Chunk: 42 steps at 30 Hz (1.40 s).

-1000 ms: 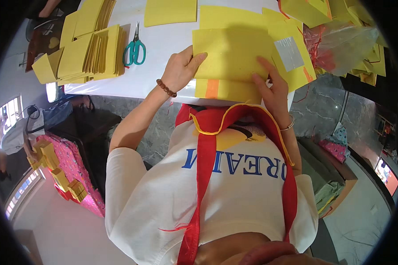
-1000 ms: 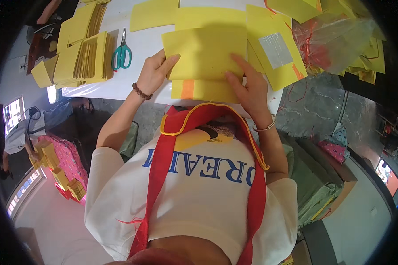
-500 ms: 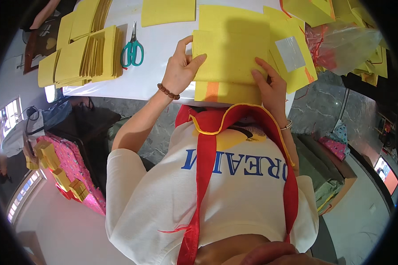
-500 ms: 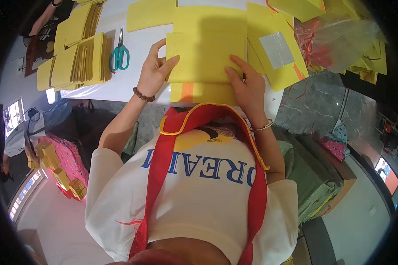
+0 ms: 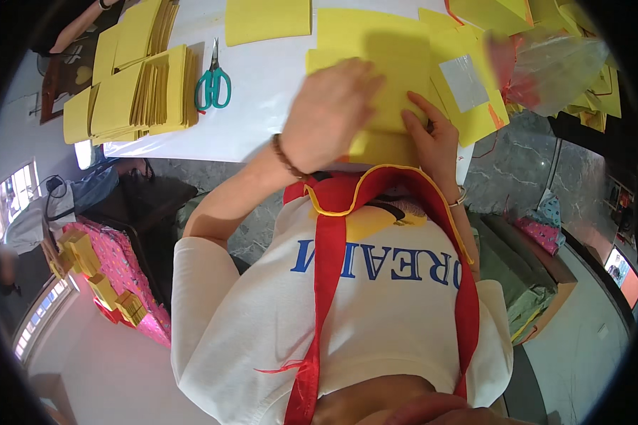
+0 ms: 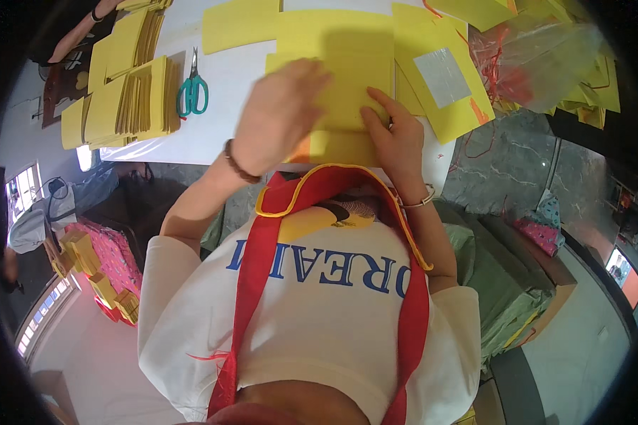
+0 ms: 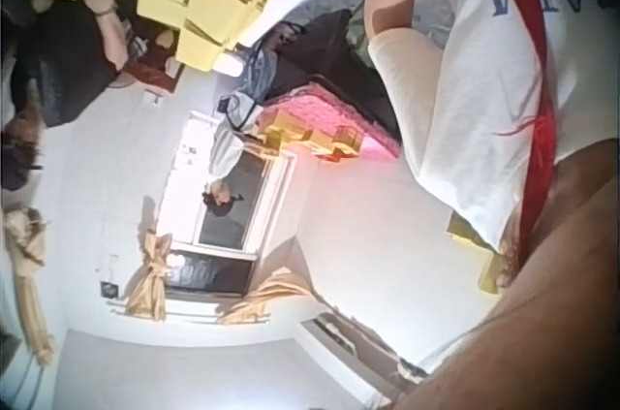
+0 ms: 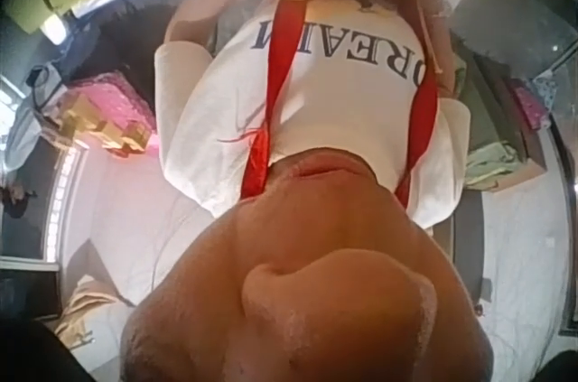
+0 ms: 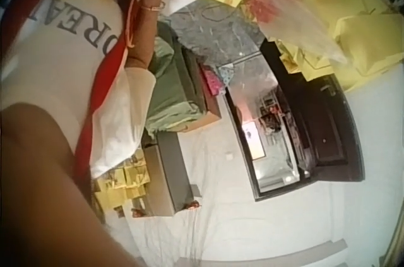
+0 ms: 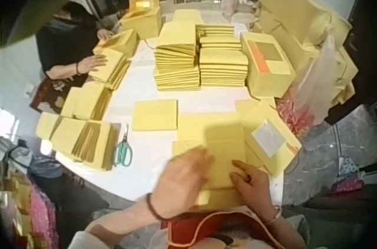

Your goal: Folding sheets of yellow paper with silver foil centers.

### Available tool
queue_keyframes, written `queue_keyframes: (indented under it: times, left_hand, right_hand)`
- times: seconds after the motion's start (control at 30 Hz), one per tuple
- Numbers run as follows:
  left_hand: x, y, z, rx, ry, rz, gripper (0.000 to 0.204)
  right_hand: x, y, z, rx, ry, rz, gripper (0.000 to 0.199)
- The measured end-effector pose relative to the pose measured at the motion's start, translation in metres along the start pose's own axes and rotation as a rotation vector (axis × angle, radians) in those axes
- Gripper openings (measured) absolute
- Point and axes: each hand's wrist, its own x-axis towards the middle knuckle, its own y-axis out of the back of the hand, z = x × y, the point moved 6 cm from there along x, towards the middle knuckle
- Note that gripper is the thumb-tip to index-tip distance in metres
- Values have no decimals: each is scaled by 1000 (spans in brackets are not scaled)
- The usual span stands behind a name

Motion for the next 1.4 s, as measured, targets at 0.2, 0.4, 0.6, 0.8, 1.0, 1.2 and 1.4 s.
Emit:
queue_keyframes:
  times: [0.2, 0.4, 0.6, 0.8, 1.0, 1.2, 1.4]
  left_hand:
    - [-20, -57, 4, 210, -44, -342, 66]
    - [-26, -64, -1, 192, -27, -358, 69]
    - [-26, -62, -7, 146, -56, -352, 54]
    - [-35, -54, -44, -758, 269, -219, 58]
    - [-25, -21, -18, -387, 114, -164, 32]
    - [-42, -31, -39, -456, 108, -225, 26]
    - [-35, -29, -21, -253, -71, -273, 32]
  right_hand:
    - [1, -2, 2, -4, 49, 1, 30]
    - [-6, 4, -12, -230, 207, 135, 35]
    - [-51, -36, -17, -808, 845, -49, 47]
    - [-45, -42, -16, -873, 690, -159, 56]
    - [-44, -42, -11, -835, 692, -154, 57]
    - [-36, -22, -8, -323, 520, -368, 50]
    - [-27, -14, 0, 645, 30, -453, 51]
